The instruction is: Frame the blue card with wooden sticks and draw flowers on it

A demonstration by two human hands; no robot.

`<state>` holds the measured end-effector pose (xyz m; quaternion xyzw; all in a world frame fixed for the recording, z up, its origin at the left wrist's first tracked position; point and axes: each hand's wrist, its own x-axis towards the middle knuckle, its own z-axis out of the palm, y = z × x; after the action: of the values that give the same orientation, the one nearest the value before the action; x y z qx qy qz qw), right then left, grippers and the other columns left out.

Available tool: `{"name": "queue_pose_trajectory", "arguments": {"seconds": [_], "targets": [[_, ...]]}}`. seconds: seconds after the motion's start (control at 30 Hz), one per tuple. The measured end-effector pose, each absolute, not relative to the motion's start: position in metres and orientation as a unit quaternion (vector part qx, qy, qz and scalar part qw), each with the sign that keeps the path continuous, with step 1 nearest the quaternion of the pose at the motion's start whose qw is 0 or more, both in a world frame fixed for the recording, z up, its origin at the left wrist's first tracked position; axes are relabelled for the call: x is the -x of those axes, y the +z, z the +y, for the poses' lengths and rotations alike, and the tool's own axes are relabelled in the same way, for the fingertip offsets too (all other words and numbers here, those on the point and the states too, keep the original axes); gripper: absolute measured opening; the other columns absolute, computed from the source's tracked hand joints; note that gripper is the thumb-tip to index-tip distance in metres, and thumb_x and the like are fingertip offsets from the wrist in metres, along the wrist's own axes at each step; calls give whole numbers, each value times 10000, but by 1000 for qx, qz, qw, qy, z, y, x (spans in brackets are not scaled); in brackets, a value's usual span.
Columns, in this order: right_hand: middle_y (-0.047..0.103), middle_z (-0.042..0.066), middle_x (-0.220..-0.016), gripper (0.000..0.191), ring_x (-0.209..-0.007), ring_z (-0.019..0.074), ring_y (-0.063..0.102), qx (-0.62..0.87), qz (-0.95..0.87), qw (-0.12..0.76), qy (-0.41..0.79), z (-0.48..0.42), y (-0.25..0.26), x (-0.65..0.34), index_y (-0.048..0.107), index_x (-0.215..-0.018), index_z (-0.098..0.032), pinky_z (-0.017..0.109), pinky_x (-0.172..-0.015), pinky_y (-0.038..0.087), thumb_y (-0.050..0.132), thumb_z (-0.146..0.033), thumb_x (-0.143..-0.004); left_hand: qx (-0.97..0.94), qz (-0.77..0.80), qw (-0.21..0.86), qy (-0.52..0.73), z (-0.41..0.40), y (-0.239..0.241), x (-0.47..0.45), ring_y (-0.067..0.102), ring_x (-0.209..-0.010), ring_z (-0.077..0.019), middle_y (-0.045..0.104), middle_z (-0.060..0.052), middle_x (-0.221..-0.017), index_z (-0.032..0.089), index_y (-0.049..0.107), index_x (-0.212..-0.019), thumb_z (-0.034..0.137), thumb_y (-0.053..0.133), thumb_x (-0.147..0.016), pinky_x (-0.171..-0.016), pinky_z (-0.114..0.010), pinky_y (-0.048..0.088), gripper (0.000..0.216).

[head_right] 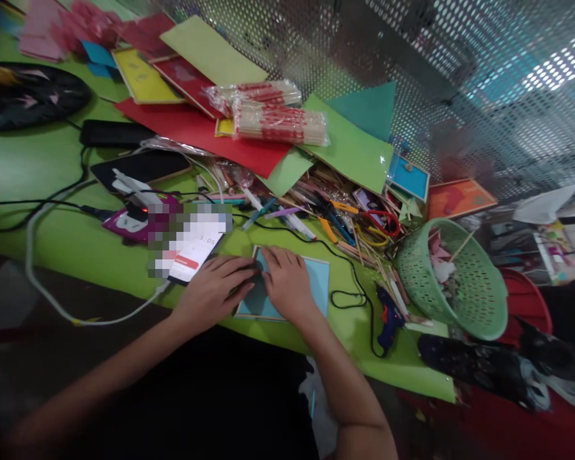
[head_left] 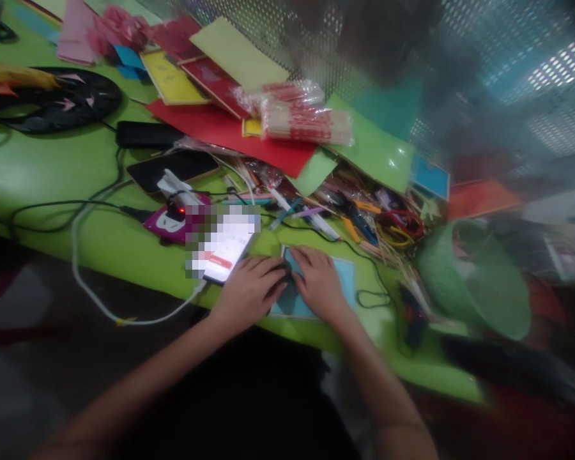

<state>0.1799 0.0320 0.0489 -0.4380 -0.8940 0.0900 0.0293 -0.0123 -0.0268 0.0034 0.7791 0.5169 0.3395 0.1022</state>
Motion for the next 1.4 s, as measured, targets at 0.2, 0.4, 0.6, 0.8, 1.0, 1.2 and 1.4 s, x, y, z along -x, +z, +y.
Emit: {"name": "queue_pose_trajectory", "arguments": {"seconds": [0.2, 0.4, 0.6, 0.8, 1.0, 1.2, 1.4], "targets": [[598, 154, -1538, 532, -1410, 285, 535, 389, -910, 39, 136, 30, 46, -182, 517, -1541, -171, 488, -1168, 421, 524, -196, -1009, -764, 518, 105, 370, -26, 3, 15, 703, -1099, -257, 765, -83, -1227, 207, 723, -1197, 239, 565, -1034, -989, -461, 568, 229], [545, 140, -1599, 571, -1483, 276, 481, 355, -917, 62, 172, 28, 50, -193, 497, -1551, -194, 526, -1214, 390, 541, -163, -983, -751, 529, 108, 381, -25, 3, 17, 692, -1134, -276, 748, -118, -1233, 189, 700, -1197, 236, 561, -1035, -991, -469, 571, 219], [604, 112, -1528, 537, -1386, 272, 562, 466, -860, 151, 141, 2, 49, -236, 499, -1550, -258, 498, -1151, 481, 545, -245, -1016, -780, 525, 126, 316, -20, 7, 13, 581, -1365, -377, 610, -170, -1493, 204, 613, -1403, 285, 583, -1019, -1086, -584, 503, 393], [601, 131, -1524, 518, -1392, 309, 556, 580, -796, 119, 122, -22, 42, -269, 528, -1528, -245, 566, -1166, 472, 560, -284, -1013, -798, 509, 131, 296, -17, 8, 13, 614, -1320, -366, 642, -148, -1466, 221, 598, -1428, 273, 590, -1012, -1122, -612, 444, 419], [484, 139, -1649, 560, -1541, 319, 426, 577, -801, 51, 155, -17, 47, -260, 484, -1563, -218, 615, -1248, 364, 561, -309, -1016, -788, 517, 112, 314, -21, 13, 18, 669, -1020, -305, 764, -109, -1151, 214, 680, -1304, 267, 599, -1013, -959, -520, 496, 307], [419, 123, -1697, 567, -1608, 291, 328, 520, -836, -9, 174, 6, 52, -241, 459, -1589, -234, 623, -1290, 271, 530, -343, -1038, -794, 485, 143, 337, -33, 20, 16, 656, -843, -237, 767, -47, -960, 216, 710, -1217, 238, 581, -1026, -776, -414, 467, 231], [411, 111, -1704, 559, -1609, 264, 328, 485, -853, 18, 191, 22, 49, -234, 451, -1595, -249, 593, -1299, 263, 510, -377, -1054, -799, 481, 162, 322, -31, 16, 12, 680, -884, -233, 777, -58, -1005, 211, 715, -1222, 225, 524, -1055, -800, -401, 520, 254]]}}
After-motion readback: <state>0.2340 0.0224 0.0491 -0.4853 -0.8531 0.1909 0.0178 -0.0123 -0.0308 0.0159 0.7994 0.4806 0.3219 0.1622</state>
